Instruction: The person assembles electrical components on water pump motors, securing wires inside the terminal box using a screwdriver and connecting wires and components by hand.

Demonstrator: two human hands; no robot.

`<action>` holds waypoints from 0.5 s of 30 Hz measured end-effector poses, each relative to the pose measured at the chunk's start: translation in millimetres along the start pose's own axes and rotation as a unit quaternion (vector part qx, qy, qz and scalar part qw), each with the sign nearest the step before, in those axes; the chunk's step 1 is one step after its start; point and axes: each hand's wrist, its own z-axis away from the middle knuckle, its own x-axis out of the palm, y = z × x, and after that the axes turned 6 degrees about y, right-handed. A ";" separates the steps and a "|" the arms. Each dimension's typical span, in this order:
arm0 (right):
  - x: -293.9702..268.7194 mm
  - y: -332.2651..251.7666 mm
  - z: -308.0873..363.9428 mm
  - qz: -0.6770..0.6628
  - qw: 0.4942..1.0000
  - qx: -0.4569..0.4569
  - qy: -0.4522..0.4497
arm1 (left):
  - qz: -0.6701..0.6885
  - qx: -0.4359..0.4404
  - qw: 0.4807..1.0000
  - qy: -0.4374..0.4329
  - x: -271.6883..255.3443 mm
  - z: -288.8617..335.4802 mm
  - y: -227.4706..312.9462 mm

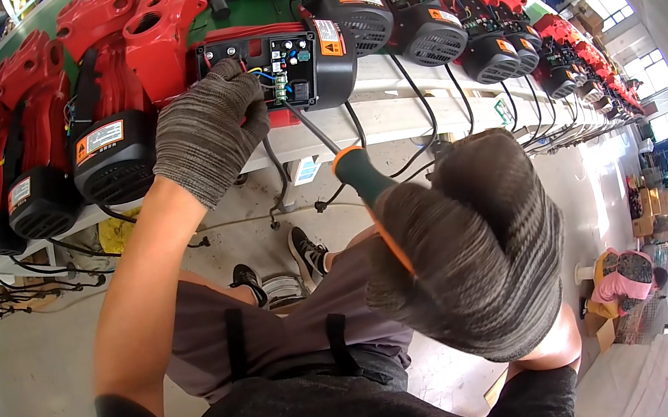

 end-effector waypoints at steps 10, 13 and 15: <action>-1.4 0.6 -9.6 -0.035 0.999 -0.001 0.003 | -0.011 -0.034 0.999 0.025 -3.3 0.3 10.9; 1.1 4.9 -9.8 -0.056 0.998 -0.011 0.002 | -0.002 -0.018 0.999 0.045 2.4 3.3 8.5; 2.9 7.1 -10.4 -0.141 0.990 -0.007 0.008 | 0.000 -0.011 0.999 0.038 -1.8 3.7 4.5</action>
